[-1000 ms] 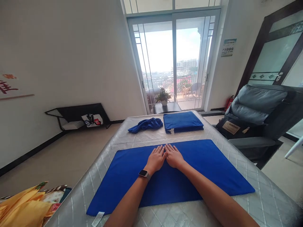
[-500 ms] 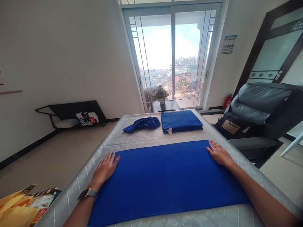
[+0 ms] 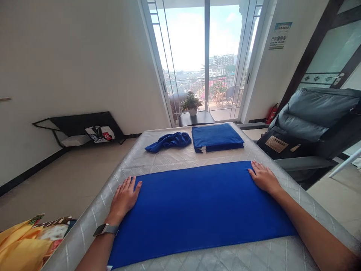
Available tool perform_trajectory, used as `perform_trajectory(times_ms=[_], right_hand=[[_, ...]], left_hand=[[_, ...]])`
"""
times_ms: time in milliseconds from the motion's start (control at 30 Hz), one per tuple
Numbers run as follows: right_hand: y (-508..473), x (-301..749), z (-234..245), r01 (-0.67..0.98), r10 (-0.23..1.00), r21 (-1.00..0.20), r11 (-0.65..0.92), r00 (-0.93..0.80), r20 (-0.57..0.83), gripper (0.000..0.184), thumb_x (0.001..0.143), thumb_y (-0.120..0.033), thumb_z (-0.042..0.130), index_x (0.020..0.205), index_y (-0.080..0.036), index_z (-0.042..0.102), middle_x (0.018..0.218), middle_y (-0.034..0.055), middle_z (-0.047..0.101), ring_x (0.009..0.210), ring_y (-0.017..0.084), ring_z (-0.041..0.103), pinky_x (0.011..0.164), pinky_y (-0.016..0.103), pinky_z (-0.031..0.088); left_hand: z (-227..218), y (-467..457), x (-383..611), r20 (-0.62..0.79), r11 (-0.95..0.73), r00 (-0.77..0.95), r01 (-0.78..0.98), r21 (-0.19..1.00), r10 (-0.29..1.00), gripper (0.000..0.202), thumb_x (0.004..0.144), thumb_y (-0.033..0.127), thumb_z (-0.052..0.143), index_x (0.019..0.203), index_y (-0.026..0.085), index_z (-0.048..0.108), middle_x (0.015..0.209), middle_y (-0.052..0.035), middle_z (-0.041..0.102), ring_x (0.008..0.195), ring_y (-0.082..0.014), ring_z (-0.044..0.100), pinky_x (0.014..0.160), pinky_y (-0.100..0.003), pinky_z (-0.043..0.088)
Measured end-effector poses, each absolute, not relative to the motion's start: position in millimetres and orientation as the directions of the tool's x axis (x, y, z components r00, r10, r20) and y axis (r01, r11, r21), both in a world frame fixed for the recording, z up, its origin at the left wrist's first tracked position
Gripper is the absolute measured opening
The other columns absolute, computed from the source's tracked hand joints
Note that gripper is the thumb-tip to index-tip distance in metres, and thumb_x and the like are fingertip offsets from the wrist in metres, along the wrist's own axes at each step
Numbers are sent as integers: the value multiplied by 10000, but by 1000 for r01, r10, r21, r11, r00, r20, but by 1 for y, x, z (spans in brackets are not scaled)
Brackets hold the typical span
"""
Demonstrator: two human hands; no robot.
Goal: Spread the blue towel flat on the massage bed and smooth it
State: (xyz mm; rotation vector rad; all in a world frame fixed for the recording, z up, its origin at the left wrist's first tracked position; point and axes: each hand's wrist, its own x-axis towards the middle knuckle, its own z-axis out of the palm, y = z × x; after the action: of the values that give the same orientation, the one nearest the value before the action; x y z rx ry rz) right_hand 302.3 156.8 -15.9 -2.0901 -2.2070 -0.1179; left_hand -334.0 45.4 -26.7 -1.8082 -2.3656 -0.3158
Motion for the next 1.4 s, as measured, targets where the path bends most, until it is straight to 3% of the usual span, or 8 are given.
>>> perform_trajectory(times_ms=[233, 433, 700, 867, 1100, 1200, 1300, 1400], right_hand=[[98, 204, 20, 968, 931, 15, 249, -244, 271, 569, 1015, -288, 233, 1477, -49, 463, 1538, 149, 436, 1461, 276, 332, 1206, 486, 222], [30, 77, 9, 802, 821, -183, 569, -545, 170, 627, 1040, -422, 234, 1564, -84, 303, 1623, 110, 258, 1517, 224, 186, 1239, 441, 144], [20, 163, 0, 902, 909, -113, 416, -413, 53, 693, 1028, -516, 174, 1576, -101, 262, 1636, 81, 206, 1516, 223, 185, 1235, 450, 160], [18, 297, -25, 984, 979, 86, 159, -168, 118, 673, 983, -426, 239, 1546, -72, 349, 1629, 112, 237, 1513, 300, 181, 1207, 544, 191], [9, 359, -41, 994, 973, 101, 34, -56, 222, 646, 971, -381, 230, 1498, -77, 448, 1580, 126, 376, 1480, 292, 291, 1194, 528, 255], [3, 338, -27, 989, 935, 134, 58, -101, 341, 598, 952, -303, 257, 1401, -61, 568, 1530, 163, 448, 1473, 322, 300, 1198, 555, 220], [-2, 281, -2, 973, 905, 119, 200, -230, 357, 575, 973, -273, 244, 1413, -78, 559, 1541, 147, 433, 1466, 307, 320, 1196, 533, 234], [-5, 192, 20, 930, 885, 17, 368, -355, 300, 571, 1018, -342, 252, 1499, -109, 452, 1573, 109, 382, 1478, 264, 300, 1208, 498, 236]], left_hand=[[26, 42, -242, 338, -23, -17, 993, 114, 941, 666, 1033, 514, 179, 1371, 96, 573, 1441, -159, 566, 1365, -279, 495, 1153, -446, 385], [0, 26, -110, 250, -418, 391, 906, 64, 886, 658, 1035, 555, 215, 1494, 131, 421, 1556, -143, 419, 1463, -258, 359, 1202, -477, 325], [-20, -29, -190, 113, -217, 214, 976, 18, 970, 665, 1029, 566, 229, 1560, 168, 274, 1621, -104, 272, 1511, -248, 229, 1235, -493, 237], [-46, -98, -324, 66, -39, 49, 990, -136, 997, 518, 1015, 387, 297, 1484, 238, 458, 1623, -118, 255, 1500, -334, 218, 1186, -583, 271], [-66, -150, -381, 53, 45, -40, 993, -109, 998, 657, 971, 485, 294, 1501, 116, 418, 1615, -170, 254, 1489, -315, 272, 1183, -523, 305], [-53, -134, -362, 117, 62, -54, 995, -72, 992, 601, 986, 437, 270, 1456, 134, 494, 1570, -177, 368, 1470, -327, 319, 1172, -555, 315], [-24, -99, -310, 192, 85, -88, 996, 22, 977, 636, 1018, 478, 253, 1513, 100, 380, 1570, -193, 369, 1464, -311, 340, 1164, -546, 348], [5, -59, -227, 176, -133, 119, 989, 70, 977, 651, 1027, 543, 259, 1522, 134, 371, 1578, -159, 372, 1471, -278, 333, 1187, -508, 344]])
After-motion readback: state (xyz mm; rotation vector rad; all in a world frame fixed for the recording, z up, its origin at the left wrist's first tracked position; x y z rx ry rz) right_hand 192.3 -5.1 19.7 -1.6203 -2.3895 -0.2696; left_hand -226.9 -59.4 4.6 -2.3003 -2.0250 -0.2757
